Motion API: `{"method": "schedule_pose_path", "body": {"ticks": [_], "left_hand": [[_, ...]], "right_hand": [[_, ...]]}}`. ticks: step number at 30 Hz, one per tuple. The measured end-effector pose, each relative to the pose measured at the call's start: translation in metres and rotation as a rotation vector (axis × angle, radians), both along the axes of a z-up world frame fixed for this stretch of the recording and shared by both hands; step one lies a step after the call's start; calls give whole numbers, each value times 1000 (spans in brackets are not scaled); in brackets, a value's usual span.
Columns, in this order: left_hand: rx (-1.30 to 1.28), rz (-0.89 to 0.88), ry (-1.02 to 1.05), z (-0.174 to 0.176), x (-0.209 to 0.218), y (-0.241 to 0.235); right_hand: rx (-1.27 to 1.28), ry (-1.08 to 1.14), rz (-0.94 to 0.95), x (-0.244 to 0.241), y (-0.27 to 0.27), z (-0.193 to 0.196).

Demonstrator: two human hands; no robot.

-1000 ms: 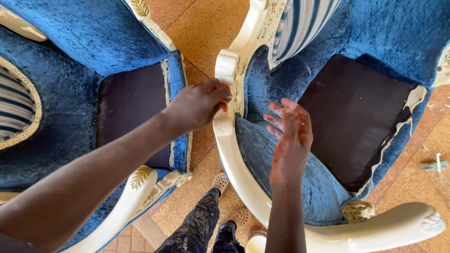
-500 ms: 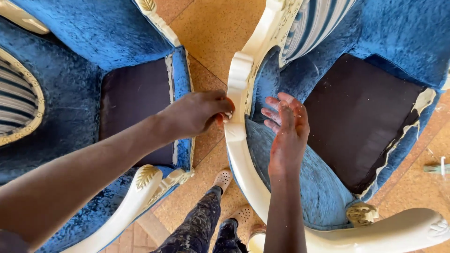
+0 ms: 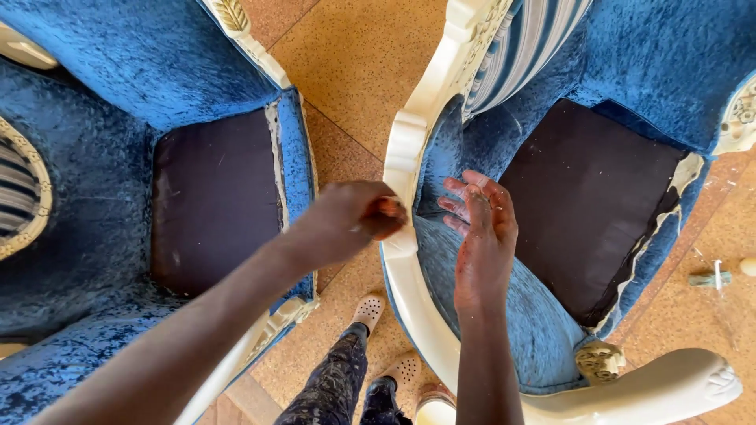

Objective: The person mixes white paint in a small container and applies it to the decorative wooden frame of a blue upholstered chair using a sponge.

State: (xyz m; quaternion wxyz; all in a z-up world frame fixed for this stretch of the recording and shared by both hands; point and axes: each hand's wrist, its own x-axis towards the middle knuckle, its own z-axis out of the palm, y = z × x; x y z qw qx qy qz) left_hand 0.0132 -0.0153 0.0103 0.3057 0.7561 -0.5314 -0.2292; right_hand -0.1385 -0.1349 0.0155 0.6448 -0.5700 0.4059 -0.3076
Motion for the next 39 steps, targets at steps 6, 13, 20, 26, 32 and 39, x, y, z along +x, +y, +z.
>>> {"method": "schedule_pose_path", "body": {"ticks": [6, 13, 20, 26, 32, 39], "left_hand": [[129, 3, -7, -5, -16, -17], [-199, 211, -270, -2, -34, 38], [-401, 30, -611, -40, -64, 32], [-532, 112, -784, -41, -76, 16], [-308, 290, -605, -40, -84, 54], [-224, 366, -371, -52, -126, 8]], "right_hand": [[57, -36, -33, 8, 4, 8], [61, 28, -29, -7, -5, 0], [33, -28, -21, -17, -9, -1], [-10, -40, 15, -29, -2, 1], [6, 4, 38, -50, 5, -2], [7, 16, 52, -55, 12, 6]]}}
